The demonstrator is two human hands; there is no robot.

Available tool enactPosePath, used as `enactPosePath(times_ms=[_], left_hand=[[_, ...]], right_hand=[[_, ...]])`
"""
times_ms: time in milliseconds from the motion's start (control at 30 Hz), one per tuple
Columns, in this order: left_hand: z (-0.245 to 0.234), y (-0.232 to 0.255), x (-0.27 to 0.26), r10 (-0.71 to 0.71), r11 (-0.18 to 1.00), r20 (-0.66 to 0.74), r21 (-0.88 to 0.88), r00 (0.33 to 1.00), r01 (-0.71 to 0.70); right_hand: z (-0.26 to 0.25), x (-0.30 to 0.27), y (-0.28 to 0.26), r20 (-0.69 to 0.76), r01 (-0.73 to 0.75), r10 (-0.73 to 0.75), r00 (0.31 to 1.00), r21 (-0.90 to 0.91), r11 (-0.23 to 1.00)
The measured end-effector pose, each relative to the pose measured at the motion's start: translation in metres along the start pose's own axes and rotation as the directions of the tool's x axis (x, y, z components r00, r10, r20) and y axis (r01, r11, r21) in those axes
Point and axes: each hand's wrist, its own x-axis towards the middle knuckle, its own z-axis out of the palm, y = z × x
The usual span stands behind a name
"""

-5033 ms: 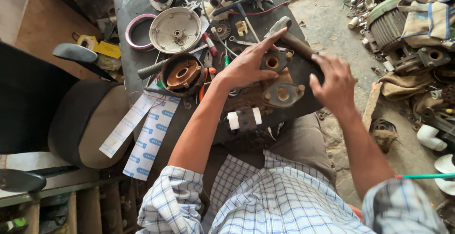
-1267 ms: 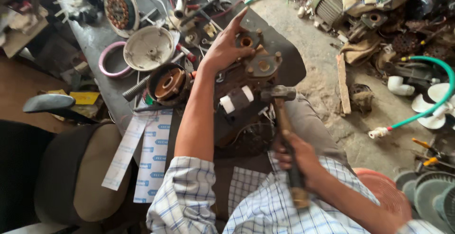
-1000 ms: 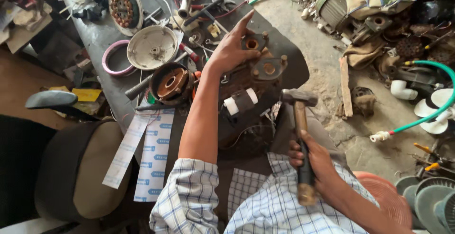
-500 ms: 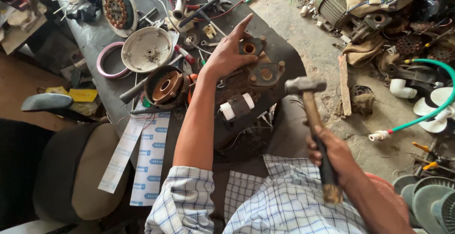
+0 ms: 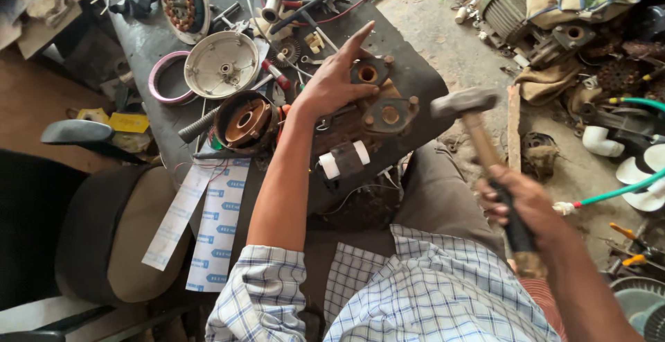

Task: The person works on a disassembled electric motor on a cluttered workbench. They use a hammer to tap and adjust components, rotate the rotor, and handle a circular metal part, likely a fan or cover, before placing it on the motor.

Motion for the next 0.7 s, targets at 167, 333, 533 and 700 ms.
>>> enactPosePath(times_ms=[167, 333, 533, 700], left_hand=[[0.000, 0.005, 0.000, -0.104, 0.994, 0.044, -0.016, 0.994, 0.105], [-0.007, 0.007, -0.002, -0.073, 0.997, 0.055, -0.018, 0.996, 0.074], [0.004, 0.002, 0.004, 0.011, 1.000, 0.041, -0.008, 0.999, -0.011], [0.001, -0.004, -0.001, -0.012, 1.000, 0.041, -0.026, 0.999, 0.013]], right_hand=[[-0.005, 0.001, -0.010, 0.052, 0.215, -0.233, 0.971, 0.231, 0.949], [0.039, -0.005, 0.004, -0.013, -0.044, 0.043, 0.999, -0.112, 0.993], [0.020, 0.012, -0.005, 0.178, -0.042, 0.019, 0.984, 0.126, 0.991], [-0.028, 0.017, -0.005, 0.150, 0.068, -0.112, 0.982, 0.270, 0.960]])
